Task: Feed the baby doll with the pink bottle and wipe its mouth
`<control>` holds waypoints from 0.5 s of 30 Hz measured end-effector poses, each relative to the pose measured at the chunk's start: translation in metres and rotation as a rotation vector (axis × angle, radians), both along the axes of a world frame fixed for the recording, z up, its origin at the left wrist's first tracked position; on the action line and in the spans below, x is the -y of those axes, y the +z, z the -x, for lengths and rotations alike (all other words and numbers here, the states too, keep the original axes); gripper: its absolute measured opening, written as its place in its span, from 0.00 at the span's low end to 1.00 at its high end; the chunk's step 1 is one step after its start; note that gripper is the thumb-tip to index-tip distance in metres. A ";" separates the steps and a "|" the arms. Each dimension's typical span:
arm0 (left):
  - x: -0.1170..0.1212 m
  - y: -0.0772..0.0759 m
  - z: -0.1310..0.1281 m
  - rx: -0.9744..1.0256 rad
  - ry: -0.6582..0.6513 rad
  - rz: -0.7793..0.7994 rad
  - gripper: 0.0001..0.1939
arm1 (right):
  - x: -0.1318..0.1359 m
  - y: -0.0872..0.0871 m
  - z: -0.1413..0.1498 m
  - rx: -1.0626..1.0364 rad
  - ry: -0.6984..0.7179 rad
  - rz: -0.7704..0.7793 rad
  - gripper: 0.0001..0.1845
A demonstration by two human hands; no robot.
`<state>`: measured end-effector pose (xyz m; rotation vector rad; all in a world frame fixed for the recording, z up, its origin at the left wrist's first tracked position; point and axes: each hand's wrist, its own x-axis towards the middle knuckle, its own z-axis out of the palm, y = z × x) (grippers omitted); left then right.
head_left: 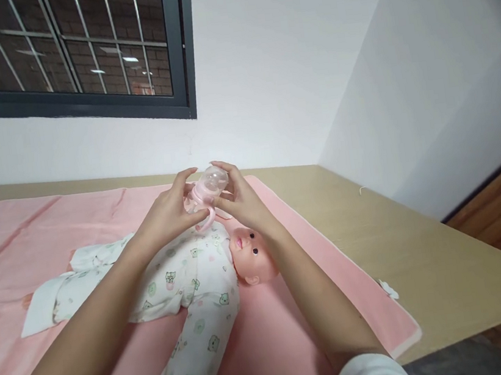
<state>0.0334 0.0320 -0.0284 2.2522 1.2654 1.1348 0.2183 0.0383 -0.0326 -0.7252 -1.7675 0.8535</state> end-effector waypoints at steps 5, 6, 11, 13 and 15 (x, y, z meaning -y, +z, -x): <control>0.003 -0.001 -0.004 0.044 -0.018 -0.049 0.42 | 0.006 0.001 0.004 -0.052 0.048 0.074 0.60; 0.005 -0.001 -0.006 0.042 -0.015 -0.062 0.43 | 0.007 0.001 0.004 -0.061 0.051 0.091 0.63; 0.015 0.002 -0.015 -0.067 0.051 -0.145 0.44 | 0.014 0.002 0.005 -0.067 0.015 0.122 0.69; 0.021 0.008 -0.011 -0.095 0.074 -0.179 0.47 | 0.013 0.004 0.000 -0.064 -0.056 0.086 0.69; 0.033 0.018 -0.003 -0.099 0.047 -0.198 0.47 | 0.003 0.006 -0.012 -0.054 -0.161 0.001 0.69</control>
